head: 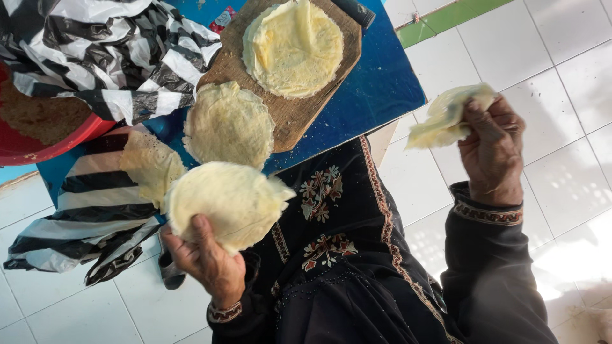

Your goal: The person sits with round thin crepe-like discs and peels a thin translucent layer off each disc by hand, working over their lap. They place the separated thin sheets onto a stack on a wooden board on the blue table and set the peeled discs aside, continuing disc by disc.

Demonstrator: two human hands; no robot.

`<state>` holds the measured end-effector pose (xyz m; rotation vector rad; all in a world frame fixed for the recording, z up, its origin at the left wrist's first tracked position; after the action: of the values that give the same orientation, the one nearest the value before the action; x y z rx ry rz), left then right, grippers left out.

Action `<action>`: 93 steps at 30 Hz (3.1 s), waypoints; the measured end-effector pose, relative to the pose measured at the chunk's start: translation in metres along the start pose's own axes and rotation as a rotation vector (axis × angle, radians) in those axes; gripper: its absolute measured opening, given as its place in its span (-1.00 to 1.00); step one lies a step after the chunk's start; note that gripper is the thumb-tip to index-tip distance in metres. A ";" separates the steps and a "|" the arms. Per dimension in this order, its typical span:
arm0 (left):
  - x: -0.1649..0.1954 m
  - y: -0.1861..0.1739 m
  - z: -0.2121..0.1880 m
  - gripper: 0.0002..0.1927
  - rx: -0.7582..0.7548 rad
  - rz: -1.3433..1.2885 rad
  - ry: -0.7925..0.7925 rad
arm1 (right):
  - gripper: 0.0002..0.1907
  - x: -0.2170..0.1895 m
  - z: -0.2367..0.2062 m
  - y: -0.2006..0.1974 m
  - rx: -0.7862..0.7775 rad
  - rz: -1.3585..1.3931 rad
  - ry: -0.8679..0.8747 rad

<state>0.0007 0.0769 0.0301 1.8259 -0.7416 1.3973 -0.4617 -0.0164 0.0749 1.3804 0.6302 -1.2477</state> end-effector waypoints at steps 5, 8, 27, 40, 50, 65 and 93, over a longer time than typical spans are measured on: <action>0.001 0.010 0.011 -0.66 -0.127 -0.045 -0.039 | -0.84 -0.017 0.004 0.013 -0.222 -0.304 -0.116; 0.004 0.035 0.040 -0.76 -0.315 -0.004 0.098 | -0.73 -0.022 0.013 0.056 -0.418 -0.496 -0.218; 0.003 0.071 0.107 -0.71 -0.161 0.428 0.299 | -0.84 0.076 0.139 0.256 -0.875 -0.859 -0.498; 0.002 0.074 0.108 -0.75 -0.174 0.448 0.271 | -0.85 0.071 0.145 0.271 -0.910 -0.681 -0.357; 0.002 0.077 0.109 -0.77 -0.179 0.455 0.296 | -0.80 0.070 0.142 0.231 -0.683 -1.248 -0.455; -0.001 0.078 0.111 -0.78 -0.172 0.468 0.280 | -0.85 0.080 0.155 0.237 -0.882 -1.106 -0.787; -0.004 0.076 0.109 -0.79 -0.185 0.471 0.287 | -0.87 0.087 0.131 0.200 -0.600 -1.322 -0.577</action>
<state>0.0004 -0.0562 0.0227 1.3175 -1.1519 1.7731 -0.2984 -0.2106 0.0915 -0.0835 1.4188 -2.0781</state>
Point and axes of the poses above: each hand's wrist, its own z-axis towards the middle knuckle, its own y-axis out of the palm, x = y × z, the point moved 6 cm from there along z, towards the middle knuckle, and after that the axes turned 10 degrees about -y, right-handed, at the moved point
